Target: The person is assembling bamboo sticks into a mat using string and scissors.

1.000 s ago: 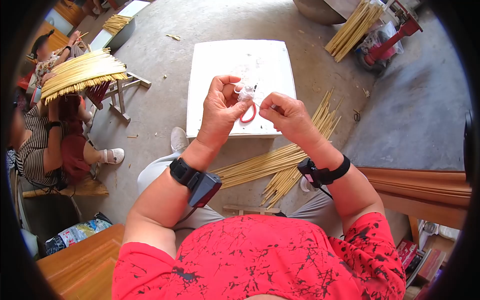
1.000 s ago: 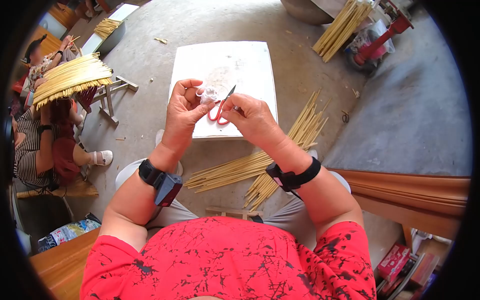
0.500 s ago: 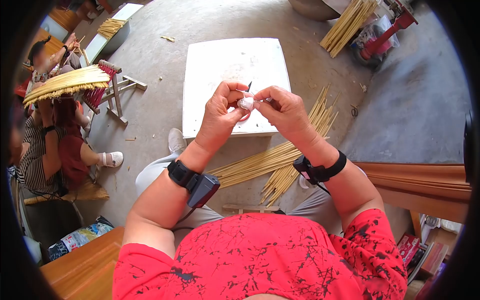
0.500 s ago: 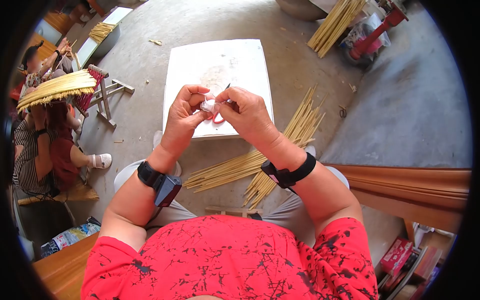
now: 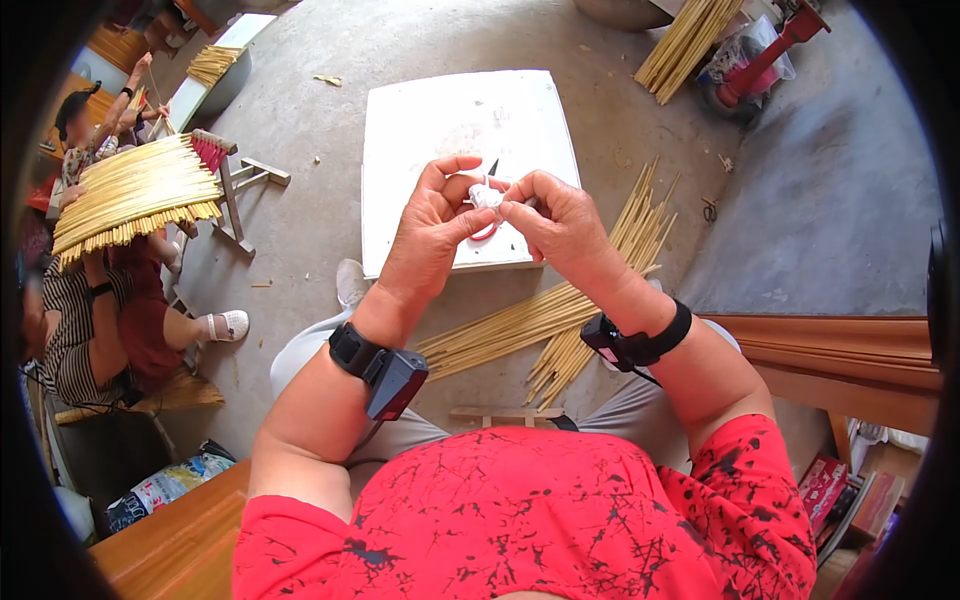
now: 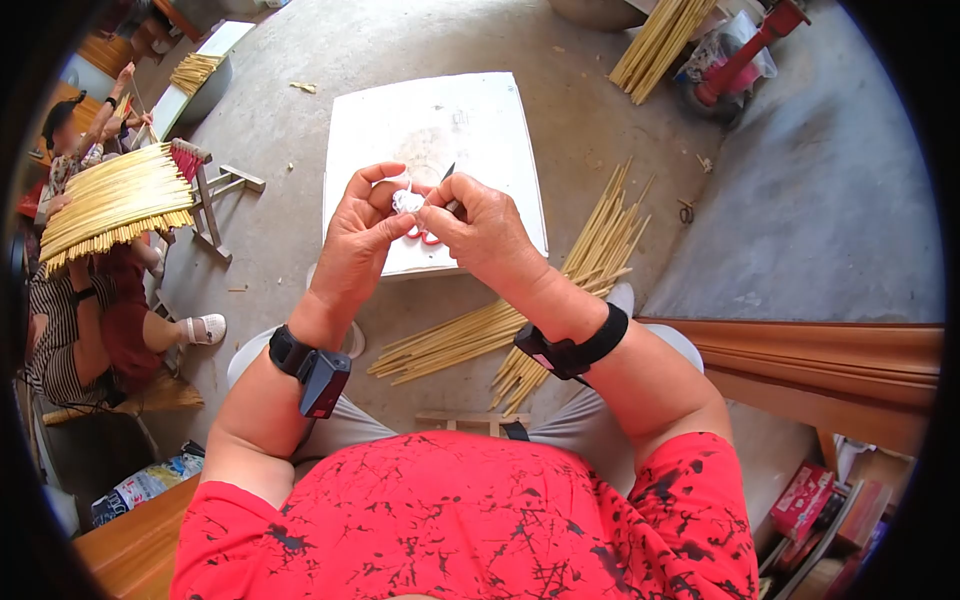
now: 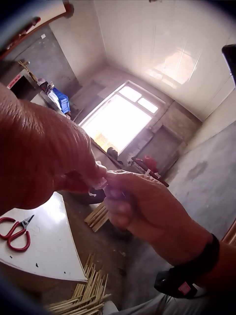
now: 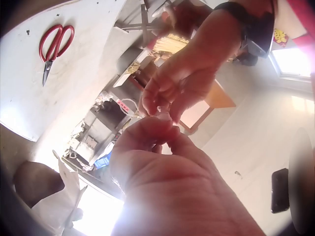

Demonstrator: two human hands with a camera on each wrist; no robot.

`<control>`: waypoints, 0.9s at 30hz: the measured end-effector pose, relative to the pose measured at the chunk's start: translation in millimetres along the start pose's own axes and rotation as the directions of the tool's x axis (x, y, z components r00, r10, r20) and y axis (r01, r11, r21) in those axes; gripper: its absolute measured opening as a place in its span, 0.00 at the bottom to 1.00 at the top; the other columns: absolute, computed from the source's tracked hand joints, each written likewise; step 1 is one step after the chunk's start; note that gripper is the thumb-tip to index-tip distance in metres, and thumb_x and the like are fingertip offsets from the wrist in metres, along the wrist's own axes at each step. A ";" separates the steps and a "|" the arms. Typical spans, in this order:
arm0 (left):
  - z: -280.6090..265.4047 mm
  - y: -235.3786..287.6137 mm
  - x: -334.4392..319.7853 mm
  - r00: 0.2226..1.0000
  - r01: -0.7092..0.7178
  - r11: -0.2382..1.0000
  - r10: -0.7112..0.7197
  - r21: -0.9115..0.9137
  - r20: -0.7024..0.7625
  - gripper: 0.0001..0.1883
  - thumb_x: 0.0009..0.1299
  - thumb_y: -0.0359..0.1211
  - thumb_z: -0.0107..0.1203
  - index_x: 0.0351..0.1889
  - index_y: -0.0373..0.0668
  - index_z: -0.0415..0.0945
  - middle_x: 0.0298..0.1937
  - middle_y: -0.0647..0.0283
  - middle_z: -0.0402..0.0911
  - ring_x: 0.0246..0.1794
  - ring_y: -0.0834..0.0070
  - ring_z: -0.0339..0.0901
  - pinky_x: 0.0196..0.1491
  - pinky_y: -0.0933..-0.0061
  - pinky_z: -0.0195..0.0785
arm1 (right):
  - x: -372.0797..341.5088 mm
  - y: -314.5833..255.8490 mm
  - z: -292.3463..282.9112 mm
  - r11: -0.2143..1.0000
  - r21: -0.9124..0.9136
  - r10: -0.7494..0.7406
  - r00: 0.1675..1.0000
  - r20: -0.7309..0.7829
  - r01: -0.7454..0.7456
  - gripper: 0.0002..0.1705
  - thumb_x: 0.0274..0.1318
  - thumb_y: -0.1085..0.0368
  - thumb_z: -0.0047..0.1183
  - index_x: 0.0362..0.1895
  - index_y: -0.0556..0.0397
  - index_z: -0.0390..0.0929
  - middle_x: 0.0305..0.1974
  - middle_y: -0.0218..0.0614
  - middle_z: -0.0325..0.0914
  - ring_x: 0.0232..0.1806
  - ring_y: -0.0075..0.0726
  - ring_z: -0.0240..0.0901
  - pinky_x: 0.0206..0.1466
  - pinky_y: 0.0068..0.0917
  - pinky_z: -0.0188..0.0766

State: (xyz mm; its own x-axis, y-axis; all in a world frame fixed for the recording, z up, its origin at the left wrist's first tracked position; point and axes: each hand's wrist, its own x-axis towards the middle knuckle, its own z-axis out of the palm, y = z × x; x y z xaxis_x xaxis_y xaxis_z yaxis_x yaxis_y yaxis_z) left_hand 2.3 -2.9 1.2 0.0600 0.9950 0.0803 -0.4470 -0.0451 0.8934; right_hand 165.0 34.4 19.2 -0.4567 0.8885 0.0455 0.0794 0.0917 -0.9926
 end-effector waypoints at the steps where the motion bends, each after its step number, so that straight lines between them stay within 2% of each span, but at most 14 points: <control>1: 0.0 0.2 0.1 1.000 -0.004 1.000 0.004 -0.016 -0.005 0.24 0.62 0.22 0.57 0.55 0.39 0.62 0.42 0.61 0.78 0.40 0.81 0.73 0.42 0.81 0.66 | 0.3 -2.6 -1.1 1.000 0.000 -0.001 1.000 -0.002 0.001 0.06 0.52 0.67 0.53 0.28 0.57 0.73 0.19 0.29 0.74 0.19 0.15 0.68 0.20 0.16 0.64; 3: -0.3 -0.3 0.3 1.000 -0.009 0.999 0.008 -0.034 -0.010 0.24 0.62 0.24 0.57 0.55 0.39 0.62 0.40 0.61 0.78 0.40 0.81 0.73 0.41 0.83 0.66 | 0.0 -9.7 -4.7 0.997 0.015 0.078 0.996 0.039 -0.078 0.06 0.53 0.67 0.54 0.29 0.56 0.73 0.20 0.29 0.75 0.19 0.15 0.68 0.20 0.15 0.63; 7: -2.8 0.7 0.9 1.000 0.019 0.997 -0.019 -0.078 -0.005 0.22 0.62 0.27 0.59 0.54 0.39 0.64 0.33 0.65 0.77 0.34 0.83 0.72 0.37 0.85 0.64 | -1.8 -12.6 -10.1 0.999 -0.017 0.037 0.999 0.011 -0.037 0.06 0.52 0.67 0.56 0.30 0.56 0.76 0.22 0.28 0.74 0.21 0.16 0.69 0.22 0.15 0.64; 9: -2.8 0.6 0.3 1.000 0.013 0.997 -0.014 -0.082 -0.006 0.22 0.62 0.28 0.59 0.53 0.39 0.64 0.31 0.67 0.77 0.32 0.84 0.71 0.36 0.85 0.64 | 0.0 -6.3 -12.8 0.968 -0.192 -0.166 0.986 -0.006 0.162 0.04 0.51 0.67 0.58 0.31 0.54 0.78 0.24 0.29 0.72 0.24 0.18 0.69 0.25 0.18 0.65; 11: -1.7 2.5 -0.3 1.000 0.009 0.997 -0.010 -0.078 -0.017 0.22 0.62 0.29 0.60 0.53 0.39 0.64 0.30 0.68 0.75 0.30 0.84 0.70 0.35 0.85 0.63 | -2.1 -8.2 -14.4 0.956 -0.231 -0.183 0.983 0.006 0.180 0.04 0.49 0.68 0.58 0.31 0.53 0.79 0.24 0.31 0.71 0.25 0.21 0.70 0.27 0.20 0.66; 13: -3.2 2.7 -0.8 1.000 0.012 0.997 -0.013 -0.075 -0.015 0.23 0.62 0.29 0.60 0.53 0.39 0.65 0.30 0.68 0.76 0.31 0.84 0.70 0.35 0.85 0.63 | -3.2 -8.7 -14.1 0.942 -0.270 -0.200 0.980 0.017 0.197 0.04 0.48 0.68 0.59 0.31 0.52 0.80 0.25 0.32 0.70 0.26 0.23 0.70 0.28 0.22 0.66; 15: -4.0 2.5 -1.1 1.000 0.015 0.997 -0.016 -0.073 -0.014 0.23 0.62 0.30 0.60 0.53 0.39 0.65 0.30 0.68 0.76 0.31 0.84 0.70 0.35 0.85 0.63 | -4.0 -6.4 -12.1 0.915 -0.283 -0.292 0.956 0.028 0.287 0.04 0.47 0.69 0.59 0.31 0.52 0.80 0.25 0.33 0.71 0.25 0.27 0.71 0.28 0.23 0.67; 21: -4.3 3.2 -1.7 1.000 0.026 0.996 -0.027 -0.080 -0.007 0.21 0.63 0.29 0.58 0.53 0.39 0.65 0.33 0.65 0.78 0.34 0.83 0.73 0.37 0.84 0.66 | -3.8 -6.0 -10.0 0.889 -0.354 -0.301 0.953 0.024 0.290 0.04 0.47 0.69 0.59 0.31 0.52 0.80 0.25 0.34 0.72 0.25 0.29 0.71 0.28 0.23 0.67; 24: -6.2 4.0 -1.4 1.000 0.013 0.994 -0.014 -0.113 -0.003 0.20 0.64 0.29 0.57 0.53 0.39 0.65 0.35 0.62 0.79 0.35 0.81 0.74 0.37 0.83 0.66 | -4.3 -8.0 -10.0 0.915 -0.315 -0.262 0.965 0.009 0.252 0.05 0.46 0.69 0.59 0.31 0.52 0.80 0.24 0.34 0.71 0.24 0.30 0.70 0.27 0.23 0.66; 27: -6.7 4.3 -0.8 1.000 0.014 0.992 -0.013 -0.125 0.007 0.20 0.65 0.29 0.56 0.53 0.39 0.64 0.37 0.59 0.80 0.36 0.80 0.75 0.38 0.83 0.67 | -3.7 -7.0 -9.8 0.911 -0.298 -0.295 0.955 0.017 0.286 0.05 0.46 0.69 0.60 0.31 0.52 0.80 0.24 0.34 0.71 0.23 0.30 0.69 0.27 0.23 0.65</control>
State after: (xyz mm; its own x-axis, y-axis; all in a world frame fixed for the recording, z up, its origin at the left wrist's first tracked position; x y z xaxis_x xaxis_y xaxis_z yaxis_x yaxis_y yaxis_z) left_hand -5.7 -3.3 2.0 0.0722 0.9948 0.0721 -0.5540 -0.0201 0.8323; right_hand 174.7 34.8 27.0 -0.4744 0.8143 0.3344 0.2054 0.4717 -0.8575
